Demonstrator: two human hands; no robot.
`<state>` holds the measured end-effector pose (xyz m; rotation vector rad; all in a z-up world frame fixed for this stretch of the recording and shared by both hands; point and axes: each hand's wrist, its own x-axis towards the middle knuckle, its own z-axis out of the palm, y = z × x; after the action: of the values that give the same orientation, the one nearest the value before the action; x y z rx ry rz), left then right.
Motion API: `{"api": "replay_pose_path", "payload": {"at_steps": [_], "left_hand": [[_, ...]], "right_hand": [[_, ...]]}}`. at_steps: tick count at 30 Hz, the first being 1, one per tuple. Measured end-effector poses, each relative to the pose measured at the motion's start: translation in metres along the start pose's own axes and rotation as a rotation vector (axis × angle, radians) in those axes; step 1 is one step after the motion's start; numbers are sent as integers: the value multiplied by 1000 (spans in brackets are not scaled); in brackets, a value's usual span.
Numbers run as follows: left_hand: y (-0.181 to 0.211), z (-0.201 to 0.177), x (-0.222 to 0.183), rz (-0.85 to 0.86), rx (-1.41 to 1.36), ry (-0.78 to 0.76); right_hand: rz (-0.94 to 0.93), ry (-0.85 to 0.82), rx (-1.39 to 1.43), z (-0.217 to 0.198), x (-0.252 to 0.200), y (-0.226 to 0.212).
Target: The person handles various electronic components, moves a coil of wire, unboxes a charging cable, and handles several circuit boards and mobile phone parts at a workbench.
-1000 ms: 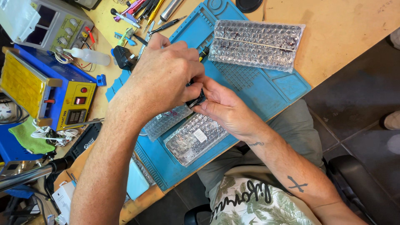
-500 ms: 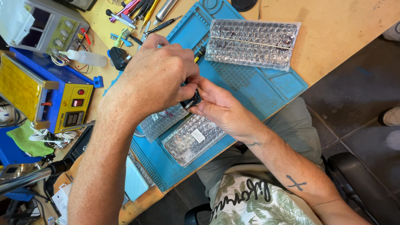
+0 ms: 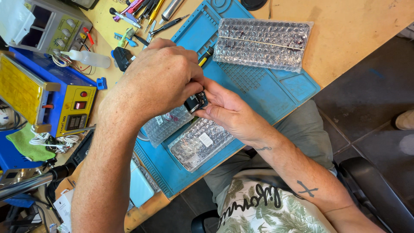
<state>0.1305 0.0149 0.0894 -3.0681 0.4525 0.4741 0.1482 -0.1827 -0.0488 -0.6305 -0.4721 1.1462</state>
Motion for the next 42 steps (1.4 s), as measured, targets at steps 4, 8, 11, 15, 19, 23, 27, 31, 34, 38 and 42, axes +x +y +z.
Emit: {"api": "replay_pose_path", "payload": {"at_steps": [4, 8, 11, 15, 19, 23, 27, 31, 34, 38, 42], "left_hand": [[0, -4, -1, -8, -98, 25], [-3, -5, 0, -16, -142, 42], [-4, -2, 2, -78, -175, 31], [-4, 0, 7, -108, -153, -10], [-7, -1, 12, -158, -223, -28], [-17, -9, 15, -262, -394, -152], [-18, -9, 12, -255, -473, -109], [-16, 3, 13, -230, -384, -79], [-17, -2, 3, -207, -493, 34], [4, -4, -42, -187, -447, 243], [41, 46, -93, -475, -122, 170]], "right_hand": [[-5, 6, 21, -3, 0, 6], [17, 26, 25, -5, 1, 10], [8, 14, -11, -3, 2, 6], [-18, 7, -62, -1, 3, 7], [-53, -25, -36, 0, 3, 6], [-40, -30, -22, -1, 1, 6], [-4, 19, -55, 2, 0, 1], [-25, -10, -93, 0, 1, 1], [22, 10, -39, 2, 1, 0], [-2, 57, 17, -12, 2, 16], [60, 109, 60, -24, 3, 31]]}}
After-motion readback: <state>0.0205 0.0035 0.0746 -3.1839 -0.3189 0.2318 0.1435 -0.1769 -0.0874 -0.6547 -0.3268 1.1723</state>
